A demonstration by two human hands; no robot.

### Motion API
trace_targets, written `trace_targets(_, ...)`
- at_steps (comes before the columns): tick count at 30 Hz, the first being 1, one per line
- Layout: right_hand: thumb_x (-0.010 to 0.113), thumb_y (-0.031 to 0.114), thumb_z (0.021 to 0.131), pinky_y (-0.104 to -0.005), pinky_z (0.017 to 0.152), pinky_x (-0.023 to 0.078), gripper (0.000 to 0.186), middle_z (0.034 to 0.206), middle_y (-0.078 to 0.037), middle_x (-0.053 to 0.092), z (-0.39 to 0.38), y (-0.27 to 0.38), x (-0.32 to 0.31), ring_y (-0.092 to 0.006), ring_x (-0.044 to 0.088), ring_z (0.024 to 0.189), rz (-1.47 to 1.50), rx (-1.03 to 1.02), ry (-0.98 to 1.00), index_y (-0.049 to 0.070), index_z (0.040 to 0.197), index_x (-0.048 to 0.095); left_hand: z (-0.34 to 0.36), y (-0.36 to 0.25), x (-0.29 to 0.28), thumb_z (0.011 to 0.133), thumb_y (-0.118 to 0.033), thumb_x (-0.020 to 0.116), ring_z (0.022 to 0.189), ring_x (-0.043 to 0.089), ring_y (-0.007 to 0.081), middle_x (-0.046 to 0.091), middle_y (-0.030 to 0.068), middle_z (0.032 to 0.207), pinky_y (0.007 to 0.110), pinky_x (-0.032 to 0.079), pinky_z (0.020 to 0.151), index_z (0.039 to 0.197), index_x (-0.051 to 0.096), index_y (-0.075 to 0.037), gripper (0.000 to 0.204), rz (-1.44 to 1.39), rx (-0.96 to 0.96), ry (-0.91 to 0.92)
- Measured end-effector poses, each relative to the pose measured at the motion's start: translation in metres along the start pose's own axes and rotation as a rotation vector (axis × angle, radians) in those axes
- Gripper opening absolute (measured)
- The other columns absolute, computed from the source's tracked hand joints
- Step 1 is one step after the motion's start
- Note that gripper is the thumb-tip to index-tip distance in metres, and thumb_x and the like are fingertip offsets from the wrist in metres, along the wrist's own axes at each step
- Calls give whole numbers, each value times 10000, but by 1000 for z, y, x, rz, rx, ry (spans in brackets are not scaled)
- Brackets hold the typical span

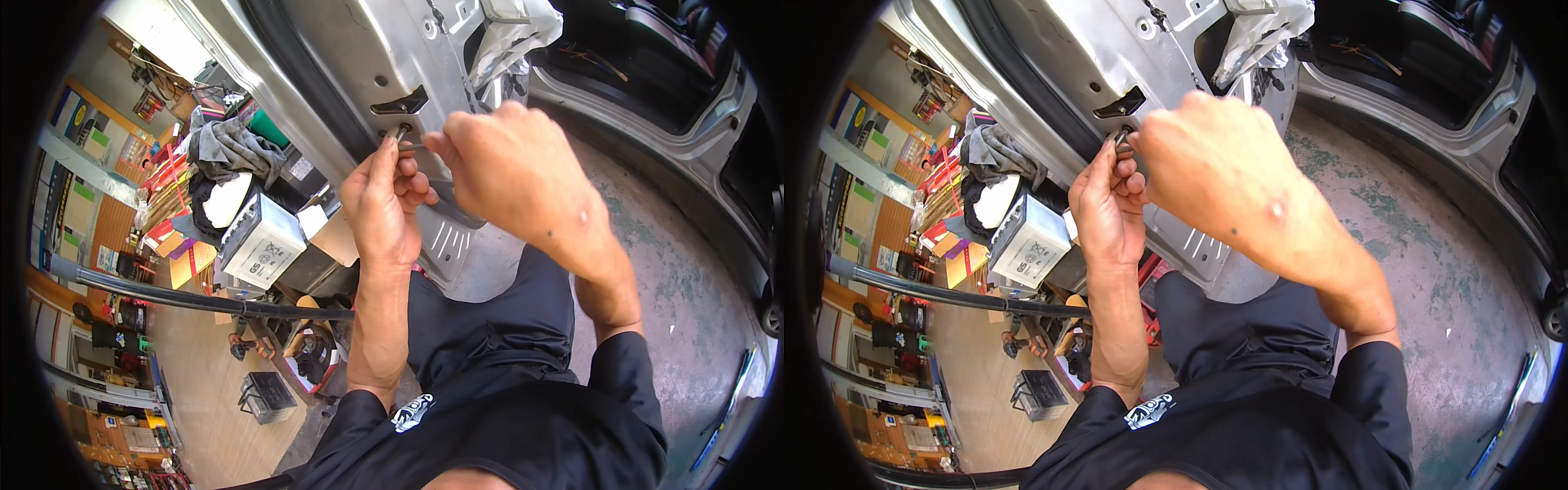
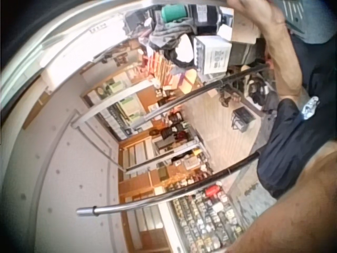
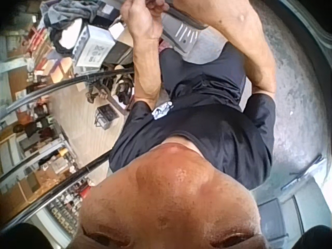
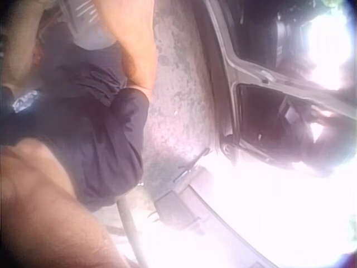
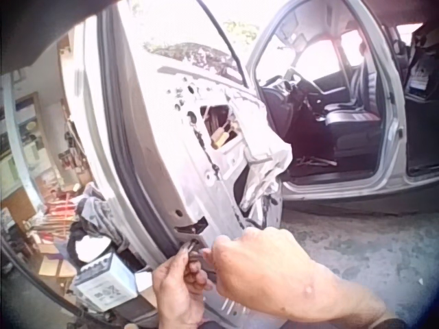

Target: The person is working on a car door, using a screwdriver to tighten screws and adjust components inside the door panel. They are seated on the floor in a garage setting, manipulating tools and parts within the door's interior.

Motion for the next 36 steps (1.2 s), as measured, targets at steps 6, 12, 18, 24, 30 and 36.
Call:
trace_targets(6,695,119,830,-423,594,565,112,687,-188,687,31,18,-33,-358,712,679,-140,-290,78,51,844,783,0,7,0,1030,-239,611,596,618,88,624,8,759,264,559,513,979,664,16,265,-178,-106,17)
trace_targets(12,677,163,898,-433,540,516,178,623,-157,639,24,4,-9,-343,677,607,-187,-190,-15,40,771,692,0,4,1,1030,-237,614,592,613,96,619,8,762,273,560,524,963,670,14,266,-150,-102,-5)
trace_targets(18,656,221,980,-430,501,492,293,635,-147,621,-33,-9,60,-337,662,580,216,167,-396,59,754,564,4,2,-2,1033,-234,620,570,604,111,608,30,722,270,533,499,943,680,14,271,112,123,80)
trace_targets(24,542,281,1073,-329,536,474,338,635,-127,613,-33,34,192,-161,612,557,1021,456,-781,18,868,593,14,-16,-20,1016,-202,661,587,546,37,603,-23,674,224,446,517,988,702,53,260,790,496,47)
trace_targets(30,509,270,1087,-333,568,491,339,658,-121,627,-20,33,202,-160,611,589,1159,395,-699,11,877,568,20,-29,-22,1013,-186,662,622,587,30,638,-20,708,216,477,544,1010,707,34,224,973,576,158)
trace_targets(36,608,180,1021,-368,551,471,218,721,-143,618,-41,22,153,-321,617,596,717,237,-597,20,876,634,8,-23,-34,1017,-184,648,576,606,80,632,29,710,239,506,507,996,700,55,245,641,383,116)
Point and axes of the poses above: each hand's wrist, its own z-axis towards the middle knuckle, its own x-axis out of the palm, y = z × x, the point moved 4 cm from there along z, towards the middle knuckle
